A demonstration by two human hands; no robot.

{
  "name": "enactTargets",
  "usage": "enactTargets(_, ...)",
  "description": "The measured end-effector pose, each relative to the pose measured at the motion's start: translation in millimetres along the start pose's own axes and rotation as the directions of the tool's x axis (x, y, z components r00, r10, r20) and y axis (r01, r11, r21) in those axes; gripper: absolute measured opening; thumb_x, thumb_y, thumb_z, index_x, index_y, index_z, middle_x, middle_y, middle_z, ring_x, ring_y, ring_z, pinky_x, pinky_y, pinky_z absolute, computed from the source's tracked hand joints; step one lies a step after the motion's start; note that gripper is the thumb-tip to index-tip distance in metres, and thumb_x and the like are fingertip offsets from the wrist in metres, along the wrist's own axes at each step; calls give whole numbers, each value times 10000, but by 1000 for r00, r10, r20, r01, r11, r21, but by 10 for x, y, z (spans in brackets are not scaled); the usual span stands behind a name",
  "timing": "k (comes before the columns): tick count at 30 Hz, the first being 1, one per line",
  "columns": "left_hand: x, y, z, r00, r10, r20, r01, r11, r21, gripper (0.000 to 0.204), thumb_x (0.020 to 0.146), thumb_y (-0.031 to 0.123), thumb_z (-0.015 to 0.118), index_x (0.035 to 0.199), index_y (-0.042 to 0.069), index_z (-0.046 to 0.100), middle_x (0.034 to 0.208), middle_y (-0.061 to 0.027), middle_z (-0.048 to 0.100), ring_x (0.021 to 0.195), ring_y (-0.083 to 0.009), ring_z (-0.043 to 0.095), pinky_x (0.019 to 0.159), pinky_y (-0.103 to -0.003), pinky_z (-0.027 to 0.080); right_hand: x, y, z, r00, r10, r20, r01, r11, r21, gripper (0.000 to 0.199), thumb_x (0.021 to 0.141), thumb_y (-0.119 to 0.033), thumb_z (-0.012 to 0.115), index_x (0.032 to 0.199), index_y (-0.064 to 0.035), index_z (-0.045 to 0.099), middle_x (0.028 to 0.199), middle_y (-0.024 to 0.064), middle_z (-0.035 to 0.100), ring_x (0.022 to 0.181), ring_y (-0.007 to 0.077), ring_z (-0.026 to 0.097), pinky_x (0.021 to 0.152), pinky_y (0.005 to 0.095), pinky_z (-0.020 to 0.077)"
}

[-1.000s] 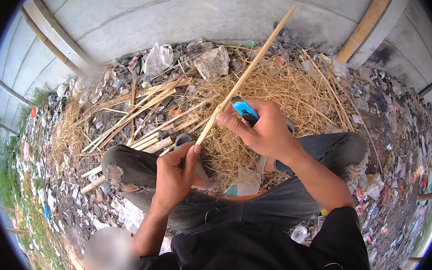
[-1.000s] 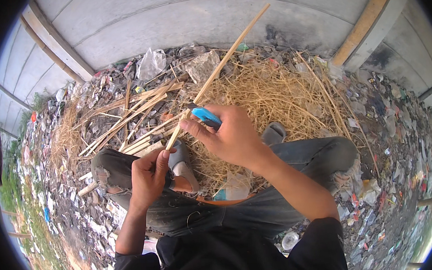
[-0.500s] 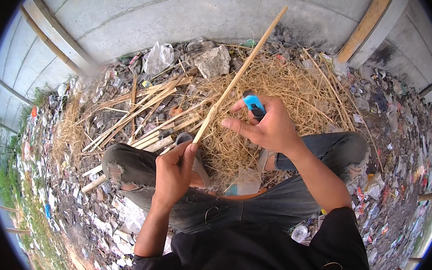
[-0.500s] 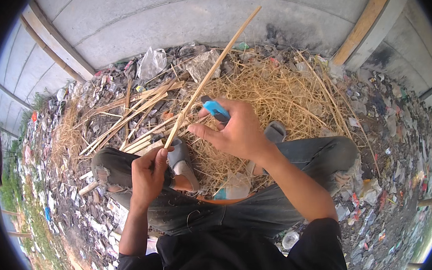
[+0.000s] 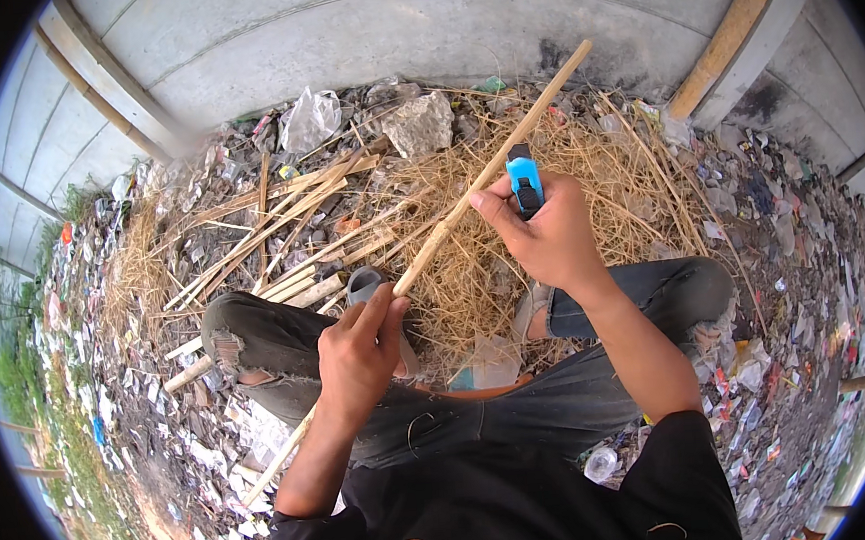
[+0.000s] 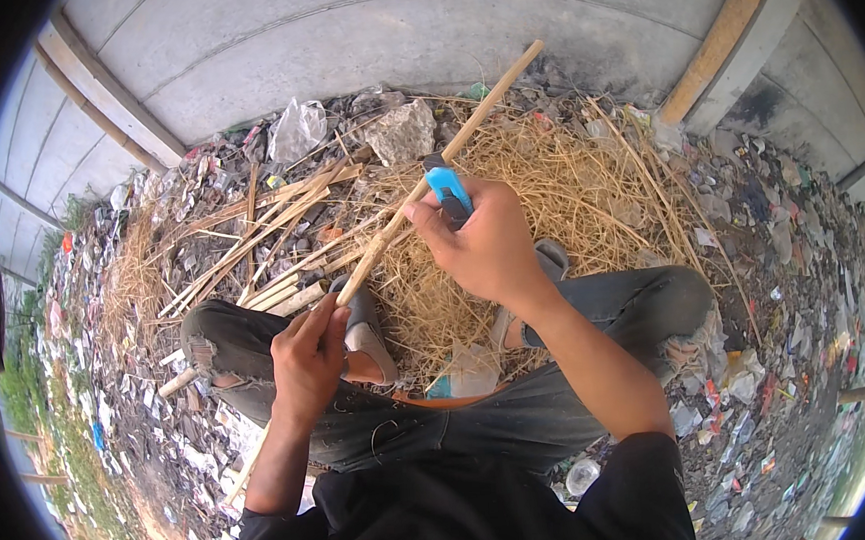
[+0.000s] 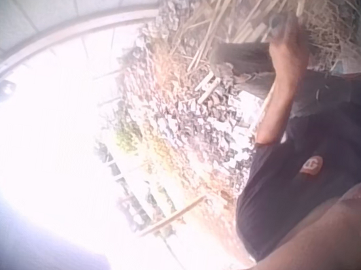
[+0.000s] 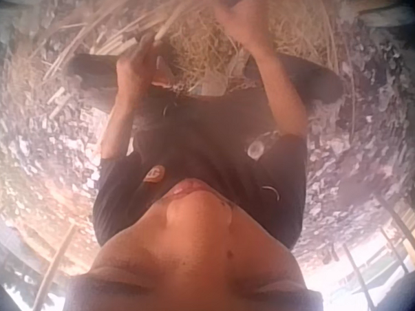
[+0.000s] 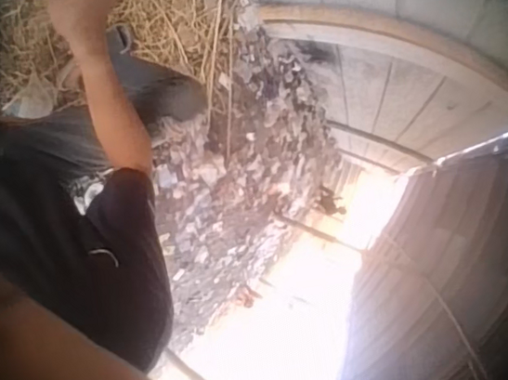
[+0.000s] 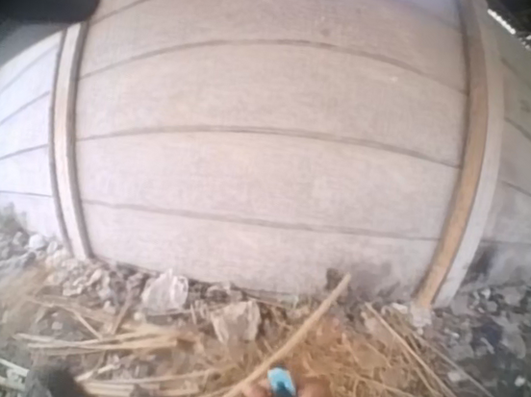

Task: The person sits on the ground and uses a utility knife to sharpen a long, thin wooden stick. They hold the stick with one hand and scrape the blade along its length to create a pointed tip, repeating the motion along the stick.

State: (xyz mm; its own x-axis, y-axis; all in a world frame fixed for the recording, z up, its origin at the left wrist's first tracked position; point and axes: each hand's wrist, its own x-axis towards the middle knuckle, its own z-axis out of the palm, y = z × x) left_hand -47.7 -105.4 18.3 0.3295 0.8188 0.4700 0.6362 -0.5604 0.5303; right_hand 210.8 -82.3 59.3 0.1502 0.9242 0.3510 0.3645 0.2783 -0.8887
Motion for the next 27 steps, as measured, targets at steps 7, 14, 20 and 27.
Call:
enactTargets(7,32,72,-33,996,-94,4,94,992,-79,242,986,161,739,1158,-10,737,740,-153,685,570,-284,666,539,-374,513,-87,133,42,994,-84,66,88,995,-56,267,968,-258,743,882,-18,664,610,40,570,540,135,544,536,335,429)
enactTargets(14,16,87,-102,989,-141,49,147,976,-160,258,990,157,739,1144,-50,741,732,-173,688,560,-262,663,555,-353,508,25,-2,-168,995,57,78,-38,972,-232,453,1111,-417,512,1017,-6,676,594,105,542,506,205,516,522,396,409)
enactTargets(20,-7,111,-109,980,-181,88,193,969,-156,258,989,160,742,1135,-52,743,716,-163,683,547,-210,658,537,-335,495,44,61,-214,996,84,14,-75,946,-315,519,1123,-435,477,970,16,684,582,107,528,494,223,495,511,409,392)
enactTargets(27,-110,89,-127,970,-207,129,231,948,-217,212,1001,126,718,1110,-54,747,667,-141,678,528,-172,643,532,-310,485,36,280,-215,990,138,-7,-137,974,-182,563,1122,-451,474,880,20,665,563,80,477,502,194,455,510,406,362)
